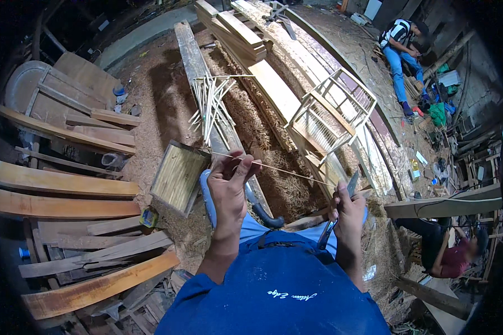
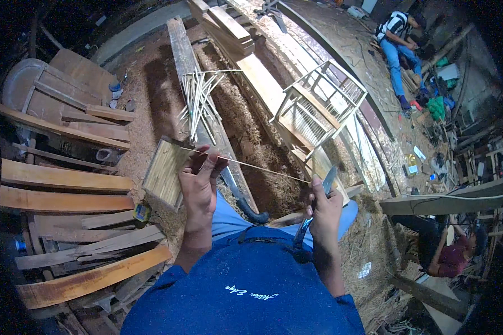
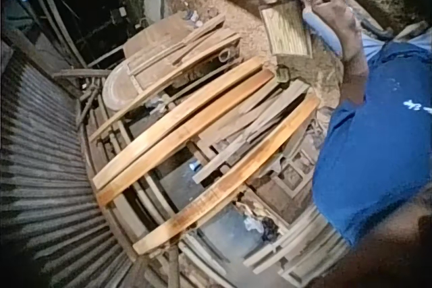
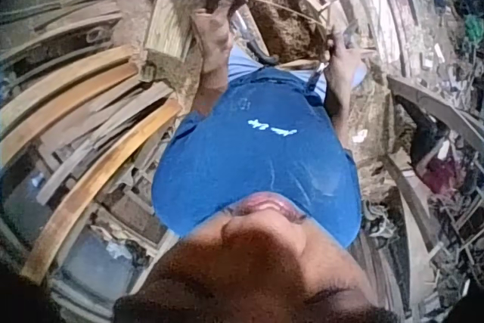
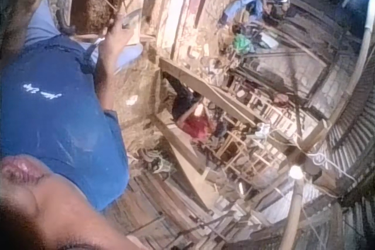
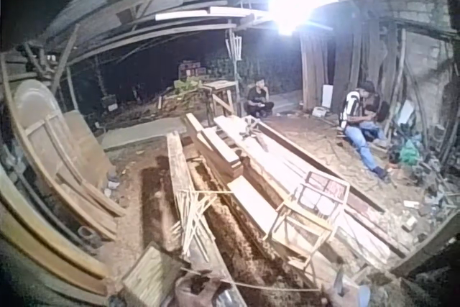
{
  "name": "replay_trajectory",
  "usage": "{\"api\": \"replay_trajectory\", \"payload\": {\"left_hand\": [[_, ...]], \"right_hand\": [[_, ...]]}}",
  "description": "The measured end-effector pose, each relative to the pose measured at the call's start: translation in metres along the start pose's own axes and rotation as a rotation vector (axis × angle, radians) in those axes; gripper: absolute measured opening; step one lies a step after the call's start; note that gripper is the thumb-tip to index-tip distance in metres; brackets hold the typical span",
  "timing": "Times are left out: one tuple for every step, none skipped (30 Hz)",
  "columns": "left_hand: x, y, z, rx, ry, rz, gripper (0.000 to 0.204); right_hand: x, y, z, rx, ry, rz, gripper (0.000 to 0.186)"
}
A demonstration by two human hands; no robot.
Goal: The person carves a wooden strip using a knife, then inserts the strip into the frame of a bird cage.
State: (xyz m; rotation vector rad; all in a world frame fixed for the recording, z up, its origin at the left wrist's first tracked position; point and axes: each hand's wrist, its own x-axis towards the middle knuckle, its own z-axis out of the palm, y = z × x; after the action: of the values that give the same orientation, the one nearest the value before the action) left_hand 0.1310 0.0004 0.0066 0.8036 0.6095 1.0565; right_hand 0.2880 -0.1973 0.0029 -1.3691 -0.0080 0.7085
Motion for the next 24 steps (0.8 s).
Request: {"api": "replay_trajectory", "payload": {"left_hand": [[-0.001, -0.002, 0.000, 0.017, -0.009, 0.004, 0.027], [-0.002, -0.001, 0.002, 0.044, -0.020, -0.010, 0.024], [-0.003, -0.003, 0.002, 0.042, -0.021, -0.012, 0.024], [-0.004, -0.003, 0.001, 0.063, -0.015, -0.014, 0.023], [-0.005, -0.002, 0.000, 0.085, -0.008, -0.016, 0.022], [-0.006, -0.002, 0.001, 0.084, -0.008, -0.014, 0.022], [-0.007, -0.002, 0.002, 0.058, -0.008, -0.021, 0.020], [-0.008, -0.002, 0.003, 0.032, -0.008, -0.028, 0.019], [-0.008, -0.001, 0.004, 0.031, -0.011, -0.029, 0.019], [-0.007, 0.001, 0.004, -0.008, 0.004, 0.019, 0.018], [-0.006, 0.004, 0.004, -0.046, 0.019, 0.066, 0.018], [-0.005, 0.007, 0.002, -0.024, 0.051, 0.107, 0.021], [-0.002, 0.010, 0.000, -0.026, 0.051, 0.108, 0.021], [0.002, 0.014, -0.002, 0.036, 0.055, 0.183, 0.023], [0.006, 0.018, -0.002, 0.099, 0.059, 0.259, 0.026], [0.010, 0.022, 0.000, 0.177, 0.075, 0.284, 0.031], [0.012, 0.023, -0.001, 0.176, 0.074, 0.284, 0.031], [0.013, 0.024, -0.002, 0.273, 0.028, 0.244, 0.032], [0.014, 0.024, -0.003, 0.371, -0.023, 0.205, 0.033], [0.013, 0.022, -0.001, 0.414, -0.052, 0.161, 0.032], [0.011, 0.021, 0.002, 0.413, -0.057, 0.161, 0.032], [0.007, 0.021, 0.006, 0.441, -0.111, 0.113, 0.030], [0.004, 0.022, 0.009, 0.468, -0.165, 0.066, 0.028], [0.001, 0.022, 0.011, 0.500, -0.210, 0.072, 0.025]], "right_hand": [[0.001, 0.001, 0.000, 0.013, 0.013, 0.003, 0.028], [0.002, 0.002, -0.001, 0.026, 0.026, 0.006, 0.029], [0.002, 0.002, -0.002, 0.025, 0.029, 0.005, 0.029], [0.003, 0.002, -0.001, 0.044, 0.033, -0.003, 0.029], [0.003, 0.002, -0.001, 0.064, 0.038, -0.011, 0.030], [0.003, 0.001, -0.001, 0.064, 0.036, -0.013, 0.030], [0.003, 0.000, -0.003, 0.057, 0.020, -0.016, 0.027], [0.003, -0.001, -0.004, 0.049, 0.004, -0.020, 0.024], [0.003, 0.000, -0.004, 0.050, 0.007, -0.022, 0.024], [0.002, 0.001, -0.002, 0.022, 0.000, -0.028, 0.026], [0.001, 0.001, 0.000, -0.005, -0.006, -0.035, 0.028], [0.000, 0.001, 0.003, -0.003, -0.009, -0.036, 0.028], [-0.002, -0.001, 0.005, 0.063, -0.024, -0.004, 0.032], [-0.003, -0.003, 0.007, 0.130, -0.039, 0.028, 0.036], [-0.006, -0.007, 0.009, 0.129, -0.039, 0.026, 0.036], [-0.009, -0.010, 0.011, 0.175, -0.066, 0.034, 0.038], [-0.011, -0.013, 0.013, 0.222, -0.093, 0.042, 0.042], [-0.012, -0.015, 0.013, 0.221, -0.093, 0.041, 0.042], [-0.013, -0.017, 0.014, 0.178, -0.116, 0.029, 0.039], [-0.014, -0.019, 0.015, 0.135, -0.138, 0.016, 0.039], [-0.015, -0.022, 0.016, 0.138, -0.134, 0.012, 0.039], [-0.016, -0.026, 0.021, 0.049, -0.183, -0.034, 0.036], [-0.018, -0.031, 0.025, -0.039, -0.231, -0.081, 0.035], [-0.021, -0.037, 0.031, -0.022, -0.283, -0.089, 0.036]]}}
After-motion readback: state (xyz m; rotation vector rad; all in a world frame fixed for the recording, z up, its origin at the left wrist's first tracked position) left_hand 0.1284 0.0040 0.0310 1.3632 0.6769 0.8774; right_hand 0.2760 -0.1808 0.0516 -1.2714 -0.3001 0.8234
